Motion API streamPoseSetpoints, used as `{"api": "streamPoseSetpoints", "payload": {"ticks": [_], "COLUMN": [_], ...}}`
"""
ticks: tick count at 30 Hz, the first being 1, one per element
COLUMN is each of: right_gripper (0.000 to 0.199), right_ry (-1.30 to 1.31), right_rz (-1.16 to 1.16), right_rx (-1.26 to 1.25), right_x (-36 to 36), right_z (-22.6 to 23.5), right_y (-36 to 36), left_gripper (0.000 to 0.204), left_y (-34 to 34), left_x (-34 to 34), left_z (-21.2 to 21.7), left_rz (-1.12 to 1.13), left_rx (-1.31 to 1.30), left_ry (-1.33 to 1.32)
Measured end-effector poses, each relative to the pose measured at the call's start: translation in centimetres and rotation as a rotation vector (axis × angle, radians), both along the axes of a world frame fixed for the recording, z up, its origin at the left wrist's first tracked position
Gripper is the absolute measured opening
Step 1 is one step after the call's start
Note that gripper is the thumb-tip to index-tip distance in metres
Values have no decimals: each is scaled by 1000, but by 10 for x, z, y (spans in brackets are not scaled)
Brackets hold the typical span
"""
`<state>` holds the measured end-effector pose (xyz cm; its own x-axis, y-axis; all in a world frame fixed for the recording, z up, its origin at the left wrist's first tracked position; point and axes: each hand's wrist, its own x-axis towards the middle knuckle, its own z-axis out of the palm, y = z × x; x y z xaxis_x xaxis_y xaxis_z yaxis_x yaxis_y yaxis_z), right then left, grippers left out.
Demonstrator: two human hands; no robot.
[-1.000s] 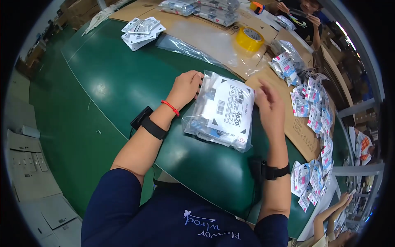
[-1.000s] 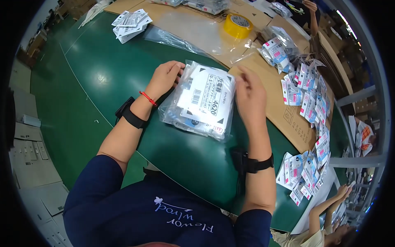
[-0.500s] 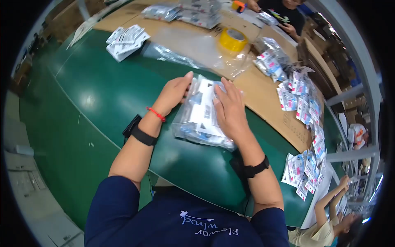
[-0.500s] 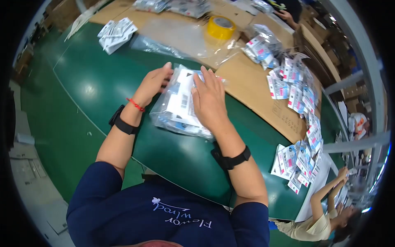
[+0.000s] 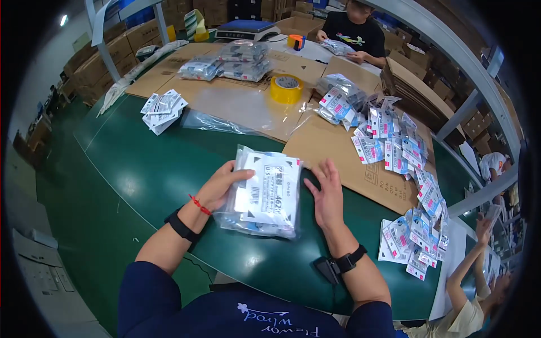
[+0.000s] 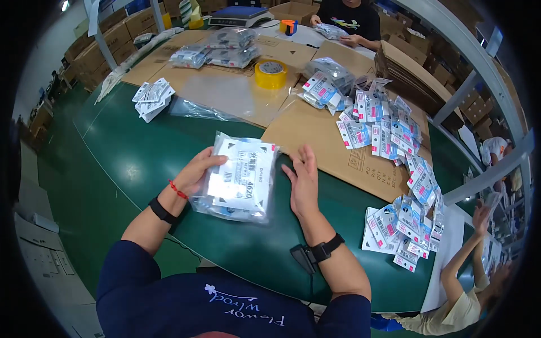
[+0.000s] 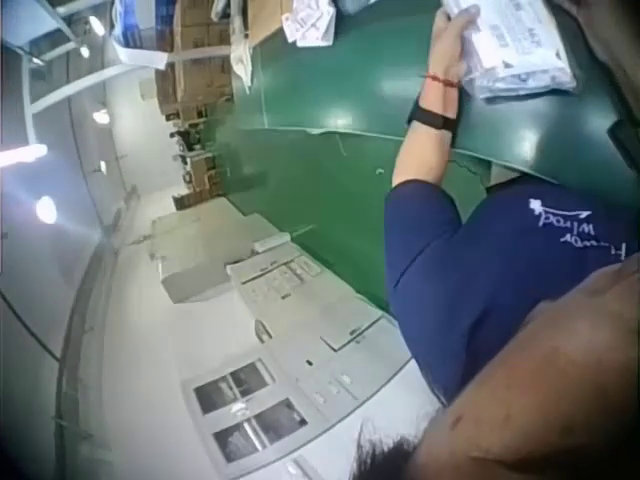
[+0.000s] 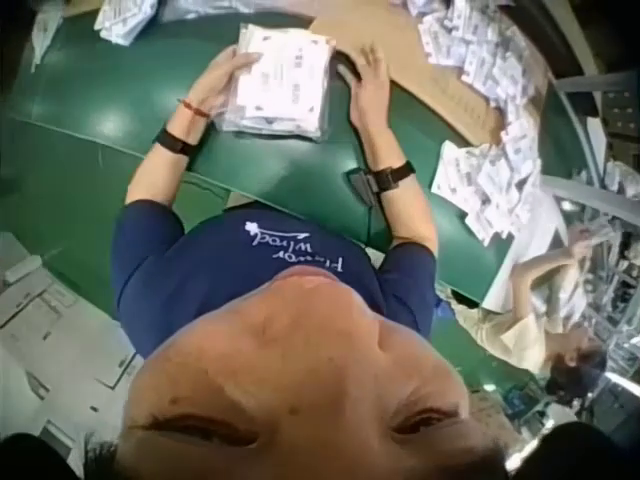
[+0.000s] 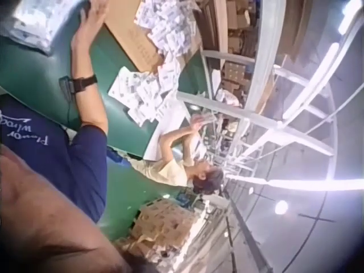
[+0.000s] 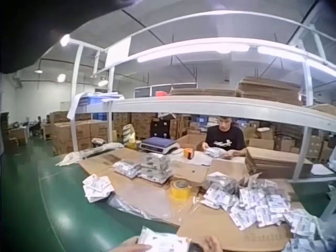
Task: The person packs USB chargers and a label into a plastic bag by hand, seals it, and repeats the process for a second bag.
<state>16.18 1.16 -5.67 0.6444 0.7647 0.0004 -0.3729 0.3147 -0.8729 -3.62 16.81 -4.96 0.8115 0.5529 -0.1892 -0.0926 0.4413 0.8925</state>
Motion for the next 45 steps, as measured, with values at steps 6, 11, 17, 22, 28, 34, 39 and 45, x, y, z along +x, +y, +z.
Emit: {"api": "streamPoseSetpoints", "payload": {"ticks": [6,11,17,22,28,34,39,45], "right_gripper": [52,50,49,49,47,45,44,42], "right_ry": [131,51,-2,-1,-75,-102,-124,-135], "right_rz": [203,320,391,419,422,419,442,425], "right_rx": [-126,-119,-194,-183,-191,-218,-227,-214], "right_x": [33,29,27,21,27,27,19,25], "right_z": [-15,-18,-19,-18,-13,-8,-7,-10], "right_y": [-7,-3,-7,-9,-5,-5,-4,-8], "left_gripper": [43,41,44,53,58,42,39,38], "left_y": [24,116,196,235,265,233,186,183], "left_x": [38,127,258,301,236,122,90,117], "left_z": [65,62,85,59,34,31,-30,13], "left_rz": [153,246,550,963,968,518,373,332], "left_rx": [-251,-231,-89,444,1158,1284,1735,1300], "left_ry": [-266,-353,-326,286,359,508,415,672]}}
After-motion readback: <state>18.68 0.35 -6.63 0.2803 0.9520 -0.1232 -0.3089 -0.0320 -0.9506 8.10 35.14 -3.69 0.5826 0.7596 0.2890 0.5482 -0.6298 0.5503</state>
